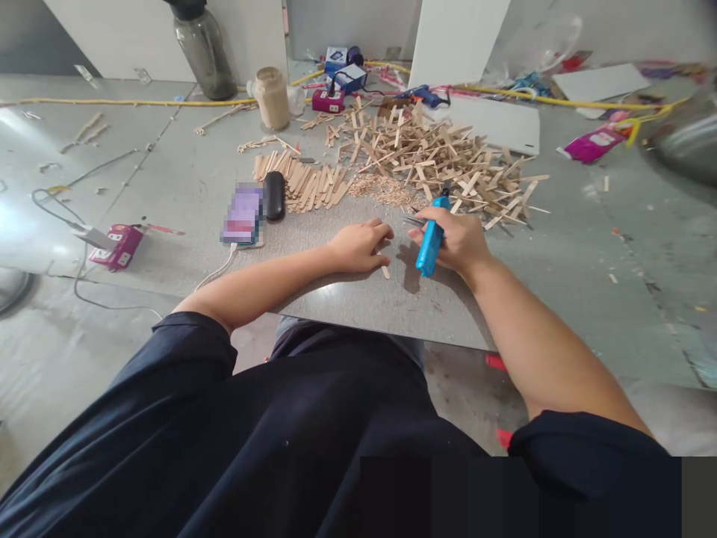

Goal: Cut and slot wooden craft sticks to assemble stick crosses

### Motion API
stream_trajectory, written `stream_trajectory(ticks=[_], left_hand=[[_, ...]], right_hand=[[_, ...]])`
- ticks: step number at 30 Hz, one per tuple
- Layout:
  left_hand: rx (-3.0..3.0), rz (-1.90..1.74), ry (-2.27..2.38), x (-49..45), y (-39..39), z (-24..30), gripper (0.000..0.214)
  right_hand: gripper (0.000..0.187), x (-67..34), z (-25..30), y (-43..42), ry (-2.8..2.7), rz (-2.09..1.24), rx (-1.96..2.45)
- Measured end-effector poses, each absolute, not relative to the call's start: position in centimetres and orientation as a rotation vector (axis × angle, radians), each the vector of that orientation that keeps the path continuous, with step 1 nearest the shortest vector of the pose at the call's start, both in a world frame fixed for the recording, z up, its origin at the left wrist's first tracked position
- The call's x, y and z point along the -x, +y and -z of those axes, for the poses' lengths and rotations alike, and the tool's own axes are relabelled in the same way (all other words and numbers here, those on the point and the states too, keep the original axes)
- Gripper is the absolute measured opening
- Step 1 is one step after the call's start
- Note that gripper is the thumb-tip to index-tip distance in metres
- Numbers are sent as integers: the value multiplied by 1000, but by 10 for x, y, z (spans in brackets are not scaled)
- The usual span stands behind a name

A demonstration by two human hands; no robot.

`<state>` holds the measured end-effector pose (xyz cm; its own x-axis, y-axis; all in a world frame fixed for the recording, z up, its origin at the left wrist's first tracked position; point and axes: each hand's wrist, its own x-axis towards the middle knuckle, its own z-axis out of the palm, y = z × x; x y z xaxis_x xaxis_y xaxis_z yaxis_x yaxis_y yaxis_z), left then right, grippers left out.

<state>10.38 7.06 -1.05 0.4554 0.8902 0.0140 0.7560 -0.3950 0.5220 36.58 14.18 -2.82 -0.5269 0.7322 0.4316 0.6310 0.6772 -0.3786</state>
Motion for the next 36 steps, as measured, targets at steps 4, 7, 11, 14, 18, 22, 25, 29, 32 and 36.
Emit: stream_trajectory(ticks=[4, 7, 11, 14, 18, 22, 25, 29, 32, 36], left_hand=[[-2337, -376, 1343, -102, 72, 10, 41], [-2380, -362, 1323, -101, 72, 8, 36], [-2423, -350, 1328, -101, 71, 6, 37], [-2450, -336, 1340, -103, 71, 6, 40], [-2488, -322, 1375, -104, 70, 6, 42], [-2526, -309, 1404, -103, 70, 6, 40], [-2558, -289, 1394, -103, 71, 6, 36], [-2593, -274, 1404, -104, 69, 6, 37], [-2617, -262, 1414, -106, 66, 4, 39], [-2633, -221, 1448, -106, 65, 2, 42]], right_hand=[[51, -361, 28, 142, -2404, -194, 1019], [48, -357, 31, 141, -2457, -171, 978], [46, -355, 39, 143, -2501, -126, 933], [45, -360, 49, 147, -2516, -91, 925], [45, -367, 67, 155, -2544, -77, 921], [49, -371, 81, 162, -2595, -70, 874], [48, -372, 85, 165, -2637, -51, 811], [49, -371, 83, 166, -2673, -25, 725], [48, -369, 76, 162, -2682, -7, 663], [47, -361, 62, 151, -2654, 11, 587]])
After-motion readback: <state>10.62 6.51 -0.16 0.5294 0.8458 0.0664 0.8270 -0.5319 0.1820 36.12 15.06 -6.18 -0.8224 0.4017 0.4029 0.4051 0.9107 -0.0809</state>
